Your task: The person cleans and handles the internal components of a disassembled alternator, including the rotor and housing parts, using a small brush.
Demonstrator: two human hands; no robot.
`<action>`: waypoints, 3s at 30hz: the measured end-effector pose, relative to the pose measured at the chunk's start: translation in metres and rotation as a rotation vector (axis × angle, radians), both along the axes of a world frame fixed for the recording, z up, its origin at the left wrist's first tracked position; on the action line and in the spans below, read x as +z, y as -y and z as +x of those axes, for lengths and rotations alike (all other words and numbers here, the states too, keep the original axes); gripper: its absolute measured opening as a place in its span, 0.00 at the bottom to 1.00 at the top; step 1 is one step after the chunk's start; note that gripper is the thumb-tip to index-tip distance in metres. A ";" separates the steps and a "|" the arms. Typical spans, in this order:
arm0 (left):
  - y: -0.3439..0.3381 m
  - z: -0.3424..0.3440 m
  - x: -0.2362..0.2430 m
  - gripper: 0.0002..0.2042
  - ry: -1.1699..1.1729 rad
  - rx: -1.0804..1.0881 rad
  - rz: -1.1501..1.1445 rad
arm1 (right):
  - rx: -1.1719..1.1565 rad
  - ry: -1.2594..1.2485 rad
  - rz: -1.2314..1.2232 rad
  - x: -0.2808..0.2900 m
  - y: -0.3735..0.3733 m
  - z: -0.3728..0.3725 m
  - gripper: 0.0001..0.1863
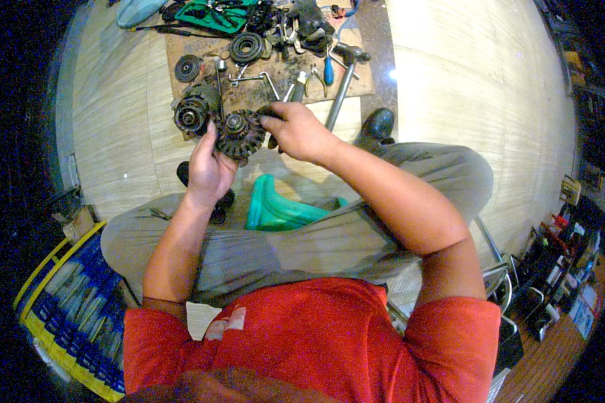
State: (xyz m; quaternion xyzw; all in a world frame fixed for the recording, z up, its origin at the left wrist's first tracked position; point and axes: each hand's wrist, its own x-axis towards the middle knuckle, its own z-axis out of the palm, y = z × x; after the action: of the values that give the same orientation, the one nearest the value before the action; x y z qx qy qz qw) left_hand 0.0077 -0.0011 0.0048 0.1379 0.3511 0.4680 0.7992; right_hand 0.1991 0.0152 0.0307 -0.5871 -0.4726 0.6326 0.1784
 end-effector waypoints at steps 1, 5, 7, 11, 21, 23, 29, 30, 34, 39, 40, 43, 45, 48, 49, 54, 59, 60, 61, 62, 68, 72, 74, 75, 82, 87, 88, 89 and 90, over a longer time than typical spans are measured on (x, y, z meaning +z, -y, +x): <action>0.000 0.000 0.000 0.20 -0.004 -0.009 0.004 | -0.001 -0.006 -0.009 0.000 0.000 0.000 0.13; -0.001 0.000 0.000 0.20 -0.008 -0.042 0.010 | 0.005 0.004 0.023 -0.004 0.001 0.002 0.13; -0.001 0.000 0.000 0.20 -0.007 -0.048 0.004 | 0.007 -0.001 0.067 -0.006 0.002 0.001 0.13; 0.000 -0.001 -0.003 0.19 -0.009 -0.044 -0.014 | 0.023 0.013 0.046 0.000 0.000 0.001 0.14; 0.000 -0.003 -0.007 0.18 -0.030 -0.041 -0.019 | 0.059 0.034 0.066 -0.002 0.002 0.001 0.15; -0.001 -0.002 -0.006 0.18 -0.028 -0.048 -0.018 | 0.060 0.041 0.071 -0.002 0.003 0.001 0.15; -0.001 0.000 -0.002 0.19 -0.026 -0.071 -0.036 | 0.074 0.063 0.086 -0.002 0.004 0.003 0.14; -0.001 0.000 -0.003 0.19 -0.031 -0.078 -0.036 | 0.077 0.062 0.092 -0.001 0.003 0.002 0.15; -0.001 -0.001 -0.005 0.18 -0.050 -0.077 -0.028 | 0.104 0.087 0.201 -0.009 0.006 0.003 0.15; 0.002 0.002 -0.005 0.15 -0.117 -0.009 -0.006 | 0.040 0.277 0.496 -0.014 0.010 0.002 0.15; 0.002 0.002 -0.005 0.14 -0.126 -0.009 -0.003 | 0.012 0.274 0.540 -0.012 0.010 0.002 0.15; 0.002 0.002 -0.006 0.14 -0.149 0.000 0.012 | 0.073 0.317 0.449 -0.004 0.008 0.003 0.15; 0.002 0.003 -0.006 0.14 -0.156 0.017 0.029 | 0.085 0.296 0.401 -0.005 0.009 0.003 0.15; 0.002 0.005 -0.003 0.13 -0.170 0.023 0.025 | 0.122 0.306 0.361 -0.003 0.009 0.002 0.15; 0.002 0.005 -0.003 0.13 -0.177 0.024 0.028 | 0.138 0.315 0.354 -0.001 0.008 0.001 0.15; 0.003 0.004 -0.004 0.13 -0.223 0.004 0.042 | 0.106 0.284 0.363 -0.005 0.011 0.001 0.17; 0.004 0.006 -0.001 0.13 -0.288 0.002 0.036 | 0.108 0.269 0.392 -0.003 0.013 -0.002 0.20; 0.004 0.008 0.002 0.13 -0.300 0.021 0.030 | 0.115 0.286 0.386 -0.001 0.013 -0.003 0.20; 0.004 0.006 0.000 0.13 -0.312 -0.009 0.045 | 0.121 0.304 0.380 0.001 0.012 -0.003 0.21; 0.004 0.003 -0.004 0.13 -0.325 -0.039 0.059 | 0.123 0.304 0.379 0.001 0.013 -0.003 0.20; 0.006 0.004 -0.004 0.14 -0.295 -0.044 0.054 | 0.149 0.321 0.386 -0.001 0.012 -0.003 0.19; 0.006 0.002 -0.006 0.13 -0.252 -0.058 0.042 | 0.160 0.307 0.399 -0.005 0.013 -0.003 0.17; 0.006 0.002 -0.005 0.13 -0.232 -0.053 0.017 | 0.162 0.300 0.400 -0.006 0.014 -0.003 0.16; 0.005 0.003 -0.005 0.13 -0.222 -0.051 0.005 | 0.161 0.296 0.399 -0.006 0.014 -0.002 0.16; 0.006 0.001 -0.009 0.13 -0.235 -0.060 0.008 | 0.181 0.264 0.453 -0.012 0.016 -0.003 0.13; 0.005 0.002 -0.006 0.13 -0.246 -0.052 0.003 | 0.170 0.251 0.486 -0.012 0.016 -0.002 0.12; 0.005 0.002 -0.007 0.13 -0.239 -0.043 0.007 | 0.164 0.243 0.495 -0.012 0.016 -0.002 0.12; 0.005 0.003 -0.007 0.13 -0.231 -0.033 0.011 | 0.167 0.249 0.473 -0.011 0.016 -0.002 0.12; 0.005 0.003 -0.008 0.13 -0.224 -0.023 0.015 | 0.170 0.255 0.451 -0.009 0.015 -0.002 0.13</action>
State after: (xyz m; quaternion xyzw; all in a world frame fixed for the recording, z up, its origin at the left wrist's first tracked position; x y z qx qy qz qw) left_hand 0.0110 -0.0063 -0.0030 0.1993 0.4329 0.4430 0.7593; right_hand 0.1967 0.0005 0.0214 -0.5655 -0.6679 0.4449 0.1900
